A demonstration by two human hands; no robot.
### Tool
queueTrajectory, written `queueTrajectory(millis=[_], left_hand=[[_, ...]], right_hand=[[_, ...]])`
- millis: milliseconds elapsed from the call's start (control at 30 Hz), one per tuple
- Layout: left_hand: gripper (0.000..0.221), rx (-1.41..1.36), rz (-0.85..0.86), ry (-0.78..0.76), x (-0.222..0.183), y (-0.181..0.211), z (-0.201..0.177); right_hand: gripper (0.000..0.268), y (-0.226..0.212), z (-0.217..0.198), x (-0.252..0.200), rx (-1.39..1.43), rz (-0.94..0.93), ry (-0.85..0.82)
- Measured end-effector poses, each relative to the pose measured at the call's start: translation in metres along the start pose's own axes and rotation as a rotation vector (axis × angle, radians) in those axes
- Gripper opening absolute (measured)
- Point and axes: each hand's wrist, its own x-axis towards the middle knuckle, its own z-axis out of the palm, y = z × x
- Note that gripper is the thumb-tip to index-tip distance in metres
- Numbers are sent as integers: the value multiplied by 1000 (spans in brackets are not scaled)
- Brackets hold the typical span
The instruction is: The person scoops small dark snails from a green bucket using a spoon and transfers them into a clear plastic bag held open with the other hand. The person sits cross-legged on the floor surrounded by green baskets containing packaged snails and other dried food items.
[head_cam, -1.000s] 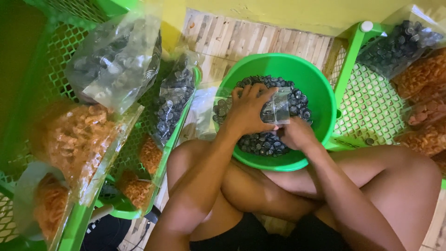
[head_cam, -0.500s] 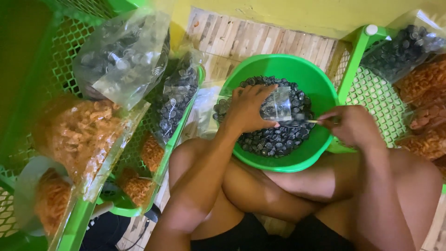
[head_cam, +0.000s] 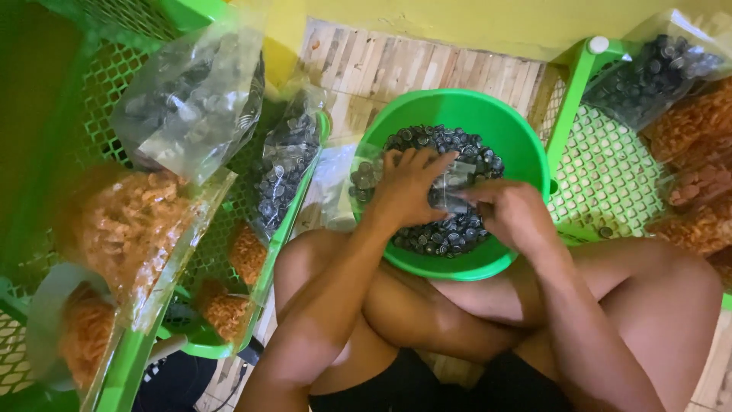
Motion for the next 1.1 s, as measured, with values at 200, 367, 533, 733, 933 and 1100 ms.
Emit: queueTrajectory(millis=[200,367,533,733,933,1100], left_hand=[[102,-21,-50,16,4,-4,-2],[110,-46,-104,-7,5,-4,-9],[113,-21,-99,46,0,0,-9],[132,-18,-71,61,0,6,12],[131,43,-125,161,-44,25,-27],[109,-102,-140,375,-126,-14,15]], right_hand=[[55,38,-1,-2,-224,59,22],[33,62,-37,-17,-83,307,94],[23,68,-52,-15,-4,434,40],[22,-10,-4,-6,522,372,127],[9,6,45,-1,840,272,180],[9,22,52,-8,697,245,187]])
